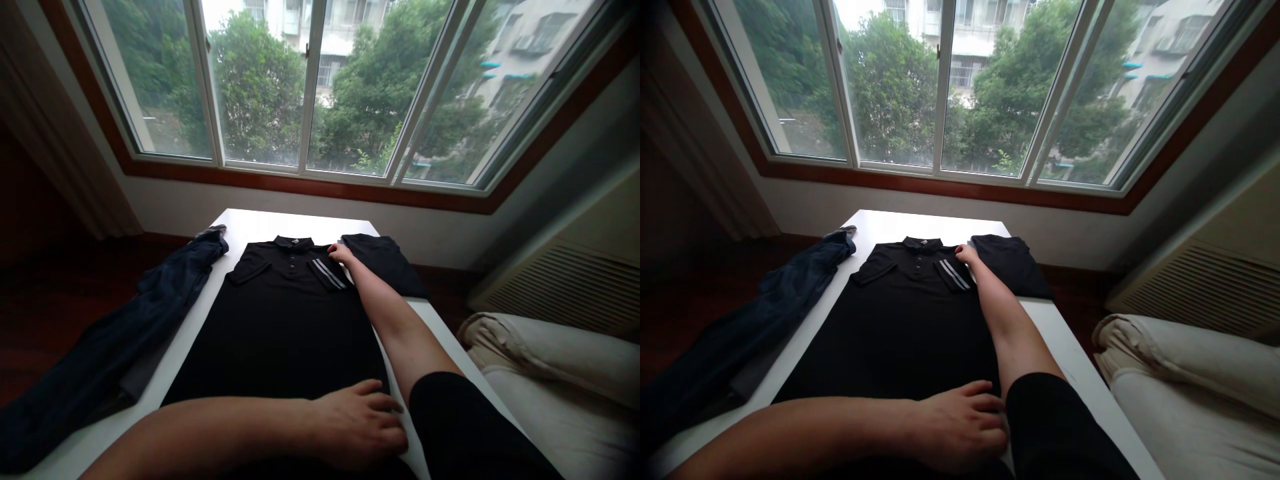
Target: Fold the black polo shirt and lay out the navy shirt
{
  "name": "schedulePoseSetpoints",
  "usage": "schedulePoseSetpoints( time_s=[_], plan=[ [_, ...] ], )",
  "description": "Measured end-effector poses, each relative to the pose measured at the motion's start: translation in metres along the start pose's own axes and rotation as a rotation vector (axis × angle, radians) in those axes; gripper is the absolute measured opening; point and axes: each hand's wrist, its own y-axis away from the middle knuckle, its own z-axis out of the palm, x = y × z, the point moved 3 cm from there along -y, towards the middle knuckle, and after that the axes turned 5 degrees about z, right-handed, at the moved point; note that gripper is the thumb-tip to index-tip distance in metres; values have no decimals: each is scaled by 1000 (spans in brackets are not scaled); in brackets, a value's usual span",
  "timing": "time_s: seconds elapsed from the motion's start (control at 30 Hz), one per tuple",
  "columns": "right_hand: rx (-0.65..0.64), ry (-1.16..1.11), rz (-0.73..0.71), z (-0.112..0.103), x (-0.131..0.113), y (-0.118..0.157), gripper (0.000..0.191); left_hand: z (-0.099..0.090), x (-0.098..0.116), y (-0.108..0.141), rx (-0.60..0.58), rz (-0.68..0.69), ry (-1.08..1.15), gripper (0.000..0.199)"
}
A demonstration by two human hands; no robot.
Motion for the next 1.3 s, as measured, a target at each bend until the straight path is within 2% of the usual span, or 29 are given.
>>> schedulePoseSetpoints(
  time_s=[0.13, 0.27, 0.4, 0.5, 0.77, 0.97, 1.13, 1.2, 1.3],
  plan=[
    [14, -76, -18, -2, -20, 8, 25, -15, -3, 29, -38, -70, 80, 26],
    [6, -142, -33, 3, -43, 6, 24, -28, 3, 64, -55, -119, 107, 47],
    [-2, -184, -54, 15, -67, -1, 28, -43, 17, 93, -101, -76, 136, 29],
    [-18, -196, -73, 29, -86, -6, 30, -50, 25, 109, -138, -87, 181, 26],
    [-24, -147, -146, 67, -121, -8, 31, -50, 22, 134, -164, -153, 272, 22],
    [13, -90, -226, 79, -124, 5, 34, -44, 22, 137, -213, -145, 410, 29],
    [154, -11, -208, 88, -108, 22, 42, -42, 18, 128, -88, -327, 231, 37],
    [141, 99, -226, 98, -101, 29, 46, -38, 19, 125, -51, -332, 183, 48],
    [69, 252, -269, 111, -93, 36, 57, -26, 26, 122, -69, -264, 178, 64]
  ],
)
